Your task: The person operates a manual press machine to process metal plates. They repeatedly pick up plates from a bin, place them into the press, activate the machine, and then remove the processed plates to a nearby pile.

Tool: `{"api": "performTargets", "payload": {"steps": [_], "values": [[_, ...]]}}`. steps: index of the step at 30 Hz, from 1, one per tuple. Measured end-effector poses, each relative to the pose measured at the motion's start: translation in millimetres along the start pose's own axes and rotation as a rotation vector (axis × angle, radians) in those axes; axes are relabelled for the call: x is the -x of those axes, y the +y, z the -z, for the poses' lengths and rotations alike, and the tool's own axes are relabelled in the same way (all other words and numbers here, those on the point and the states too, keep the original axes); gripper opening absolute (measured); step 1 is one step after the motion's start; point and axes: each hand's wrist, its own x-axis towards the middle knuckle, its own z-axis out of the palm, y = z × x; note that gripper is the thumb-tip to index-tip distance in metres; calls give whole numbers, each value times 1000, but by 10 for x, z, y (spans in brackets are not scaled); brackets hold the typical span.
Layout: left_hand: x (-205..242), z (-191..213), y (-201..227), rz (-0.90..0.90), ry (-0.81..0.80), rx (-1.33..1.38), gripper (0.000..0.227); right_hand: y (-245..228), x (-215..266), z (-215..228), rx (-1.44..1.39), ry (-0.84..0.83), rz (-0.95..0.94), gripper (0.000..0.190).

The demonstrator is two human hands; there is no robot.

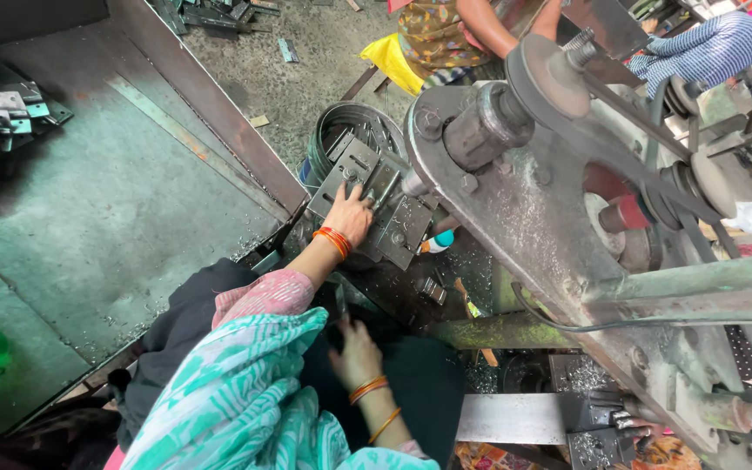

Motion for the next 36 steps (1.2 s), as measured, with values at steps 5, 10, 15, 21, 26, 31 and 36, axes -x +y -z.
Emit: {"api": "performTargets", "payload": {"steps": [5,10,15,21,26,31,36], "values": [[95,6,16,30,21,-7,32,130,126,-533,-93,93,1,55],[268,87,94,5,-88,-12,34,152,39,-242,-41,40,50,60],[82,105,42,66,-112,-41,40,109,-134,256,-16,20,91,52],[-135,148,26,66,-212,-63,42,39,50,-165,-3,33,4,52],[-138,158,-25,57,-221,-63,42,123,149,-581,-113,10,-75,56],[-201,183,-6,21,-131,-94,39,159,-5,-256,-123,32,43,56],[91,322,105,-16,-193,-91,30,31,-125,289,-90,24,149,47]]}}
